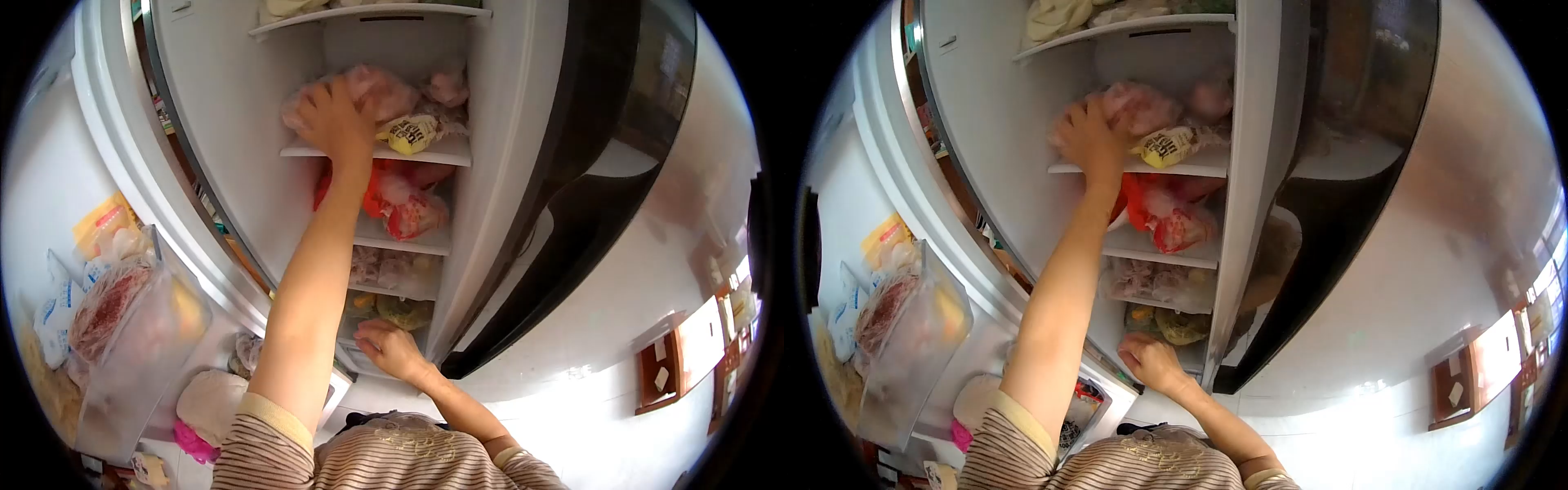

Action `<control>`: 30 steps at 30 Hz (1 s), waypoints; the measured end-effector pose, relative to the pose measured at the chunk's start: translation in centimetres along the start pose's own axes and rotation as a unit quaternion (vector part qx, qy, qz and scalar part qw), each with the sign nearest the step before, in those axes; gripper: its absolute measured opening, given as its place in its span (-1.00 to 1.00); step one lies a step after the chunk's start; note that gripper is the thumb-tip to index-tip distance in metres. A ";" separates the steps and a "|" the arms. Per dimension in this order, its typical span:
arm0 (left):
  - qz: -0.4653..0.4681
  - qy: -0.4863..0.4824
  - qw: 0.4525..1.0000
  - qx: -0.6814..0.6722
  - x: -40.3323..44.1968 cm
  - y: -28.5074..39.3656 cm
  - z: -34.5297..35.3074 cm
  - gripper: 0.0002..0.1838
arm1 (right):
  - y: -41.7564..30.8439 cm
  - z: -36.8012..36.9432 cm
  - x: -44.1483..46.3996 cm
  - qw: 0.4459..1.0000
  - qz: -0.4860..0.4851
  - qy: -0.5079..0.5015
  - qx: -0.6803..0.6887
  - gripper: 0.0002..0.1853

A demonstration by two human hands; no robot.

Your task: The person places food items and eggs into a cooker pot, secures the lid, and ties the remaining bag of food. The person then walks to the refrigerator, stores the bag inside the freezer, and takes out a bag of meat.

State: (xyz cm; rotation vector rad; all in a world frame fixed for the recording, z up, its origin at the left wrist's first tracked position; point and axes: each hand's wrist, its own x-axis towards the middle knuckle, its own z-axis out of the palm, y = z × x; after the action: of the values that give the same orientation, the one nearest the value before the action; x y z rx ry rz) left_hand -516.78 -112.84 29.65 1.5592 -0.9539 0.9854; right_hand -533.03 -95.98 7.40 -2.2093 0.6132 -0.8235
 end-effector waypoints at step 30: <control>-0.098 -0.356 0.929 0.010 9.4 -3.3 -0.5 -0.53 | -5.1 -12.5 21.1 0.838 -0.061 0.445 -0.311 -0.63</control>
State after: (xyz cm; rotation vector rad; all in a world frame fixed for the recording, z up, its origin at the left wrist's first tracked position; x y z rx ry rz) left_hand -510.49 -112.74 37.40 2.0342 -1.2377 0.2677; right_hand -526.37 -111.24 26.08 -2.3292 1.3381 -1.9862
